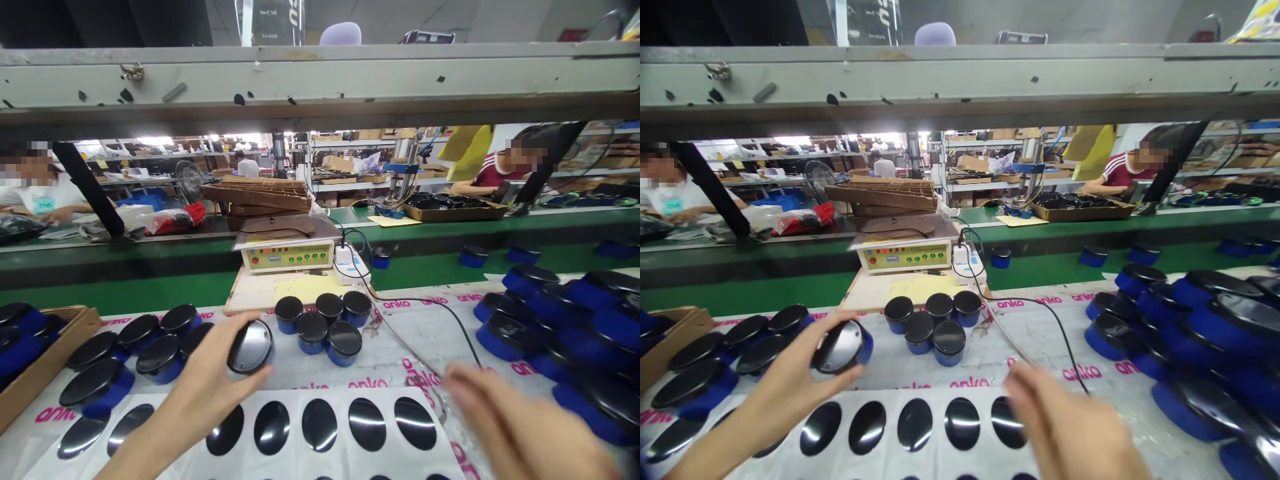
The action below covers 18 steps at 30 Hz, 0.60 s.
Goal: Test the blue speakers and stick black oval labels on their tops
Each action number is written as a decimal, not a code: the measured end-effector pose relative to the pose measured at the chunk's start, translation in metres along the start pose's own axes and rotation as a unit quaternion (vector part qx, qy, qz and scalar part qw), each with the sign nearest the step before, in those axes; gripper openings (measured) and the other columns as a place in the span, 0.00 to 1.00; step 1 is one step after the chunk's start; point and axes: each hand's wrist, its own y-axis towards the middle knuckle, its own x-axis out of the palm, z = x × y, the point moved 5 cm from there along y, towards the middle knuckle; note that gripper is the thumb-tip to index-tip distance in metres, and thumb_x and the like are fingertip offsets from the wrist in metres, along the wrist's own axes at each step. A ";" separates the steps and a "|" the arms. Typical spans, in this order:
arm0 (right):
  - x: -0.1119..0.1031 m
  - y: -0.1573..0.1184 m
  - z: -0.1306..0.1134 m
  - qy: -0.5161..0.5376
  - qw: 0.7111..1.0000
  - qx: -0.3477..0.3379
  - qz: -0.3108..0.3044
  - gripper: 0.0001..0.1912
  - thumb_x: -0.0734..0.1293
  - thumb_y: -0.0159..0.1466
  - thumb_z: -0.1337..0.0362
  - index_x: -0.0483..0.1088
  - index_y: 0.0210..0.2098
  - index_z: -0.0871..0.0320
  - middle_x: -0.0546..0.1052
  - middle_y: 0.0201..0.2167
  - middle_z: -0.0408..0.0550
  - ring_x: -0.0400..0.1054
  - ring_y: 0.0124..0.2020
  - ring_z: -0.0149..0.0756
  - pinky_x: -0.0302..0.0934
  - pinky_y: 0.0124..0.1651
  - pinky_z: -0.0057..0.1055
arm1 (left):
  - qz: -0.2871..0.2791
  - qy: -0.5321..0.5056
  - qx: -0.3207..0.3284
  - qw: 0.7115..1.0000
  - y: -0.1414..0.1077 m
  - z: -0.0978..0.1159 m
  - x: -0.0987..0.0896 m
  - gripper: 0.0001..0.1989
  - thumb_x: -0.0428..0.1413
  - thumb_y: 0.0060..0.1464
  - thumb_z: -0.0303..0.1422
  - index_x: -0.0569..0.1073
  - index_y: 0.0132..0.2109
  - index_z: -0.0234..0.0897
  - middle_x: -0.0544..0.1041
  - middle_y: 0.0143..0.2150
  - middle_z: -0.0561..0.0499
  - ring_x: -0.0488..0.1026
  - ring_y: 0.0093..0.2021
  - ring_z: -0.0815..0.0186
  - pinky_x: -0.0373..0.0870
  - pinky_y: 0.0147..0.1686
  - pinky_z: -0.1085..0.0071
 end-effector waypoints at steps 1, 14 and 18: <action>-0.007 0.018 0.023 0.009 0.996 0.087 0.002 0.16 0.53 0.69 0.56 0.60 0.28 0.55 0.63 0.14 0.39 0.56 0.13 0.26 0.51 0.17 0.24 | -0.045 -0.033 -0.028 0.998 0.001 -0.012 0.011 0.28 0.59 0.51 0.41 0.63 0.58 0.41 0.67 0.57 0.43 0.65 0.57 0.52 0.62 0.56 0.55; 0.157 0.159 0.225 -0.064 0.907 0.379 -0.171 0.15 0.65 0.63 0.57 0.67 0.41 0.64 0.71 0.38 0.48 0.66 0.37 0.31 0.63 0.41 0.33 | 0.015 0.004 0.066 0.998 -0.001 -0.022 0.061 0.38 0.60 0.49 0.30 0.56 0.65 0.54 0.56 0.62 0.44 0.58 0.58 0.47 0.61 0.54 0.46; 0.130 0.162 0.208 -0.063 0.920 0.363 -0.131 0.16 0.66 0.61 0.56 0.64 0.39 0.63 0.70 0.36 0.48 0.65 0.35 0.32 0.60 0.40 0.33 | 0.032 -0.184 -0.012 0.982 0.003 -0.001 0.031 0.22 0.53 0.58 0.41 0.65 0.59 0.51 0.57 0.62 0.46 0.57 0.60 0.53 0.61 0.57 0.54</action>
